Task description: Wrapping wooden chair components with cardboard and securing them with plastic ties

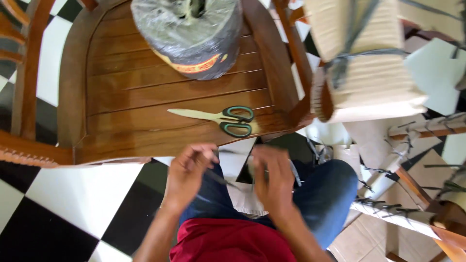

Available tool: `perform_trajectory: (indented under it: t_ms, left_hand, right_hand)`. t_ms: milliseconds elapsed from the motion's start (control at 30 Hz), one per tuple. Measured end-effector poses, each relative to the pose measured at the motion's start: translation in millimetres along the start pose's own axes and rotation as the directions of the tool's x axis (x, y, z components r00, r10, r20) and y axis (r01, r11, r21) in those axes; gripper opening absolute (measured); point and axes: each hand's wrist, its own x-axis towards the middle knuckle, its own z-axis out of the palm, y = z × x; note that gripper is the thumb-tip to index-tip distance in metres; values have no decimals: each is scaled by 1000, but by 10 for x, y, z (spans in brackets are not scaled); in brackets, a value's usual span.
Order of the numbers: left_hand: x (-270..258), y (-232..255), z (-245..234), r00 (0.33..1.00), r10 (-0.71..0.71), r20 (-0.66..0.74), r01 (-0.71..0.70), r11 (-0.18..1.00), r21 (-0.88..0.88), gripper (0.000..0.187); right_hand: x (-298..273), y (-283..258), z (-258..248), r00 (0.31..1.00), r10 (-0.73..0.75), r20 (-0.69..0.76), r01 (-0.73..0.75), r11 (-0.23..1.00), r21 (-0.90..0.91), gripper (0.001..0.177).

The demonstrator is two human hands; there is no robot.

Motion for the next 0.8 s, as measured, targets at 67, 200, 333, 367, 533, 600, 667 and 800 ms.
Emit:
perform_trajectory:
  t_ms: [67, 200, 333, 367, 533, 600, 667, 800]
  left_hand:
    - [178, 182, -237, 950, 239, -201, -167, 933, 320, 12]
    - [600, 285, -744, 925, 303, -230, -199, 901, 385, 17]
    - [795, 289, -1094, 935, 290, -204, -227, 932, 282, 19]
    - [828, 301, -1137, 934, 302, -193, -242, 928, 283, 19]
    - [807, 300, -1194, 917, 333, -217, -283, 931, 232, 19]
    - [726, 344, -1169, 916, 344, -206, -297, 927, 228, 18]
    - [684, 470, -1118, 925, 280, -257, -212, 941, 263, 15]
    - [707, 455, -1170, 896, 392, -208, -302, 882, 362, 11]
  right_hand:
    - [381, 154, 122, 970, -235, 63, 243, 934, -262, 17]
    - [795, 287, 262, 921, -179, 345, 331, 827, -455, 24]
    - [926, 177, 225, 813, -38, 581, 424, 723, -546, 35]
    - [933, 141, 201, 766, 98, 636, 394, 710, -584, 34]
    - [912, 311, 105, 757, 258, 601, 224, 761, -609, 35]
    - [847, 303, 65, 775, 269, 572, 203, 751, -628, 33]
    - [855, 260, 49, 832, 18, 554, 322, 797, -511, 34]
    - [766, 215, 45, 854, -48, 518, 335, 811, -479, 35]
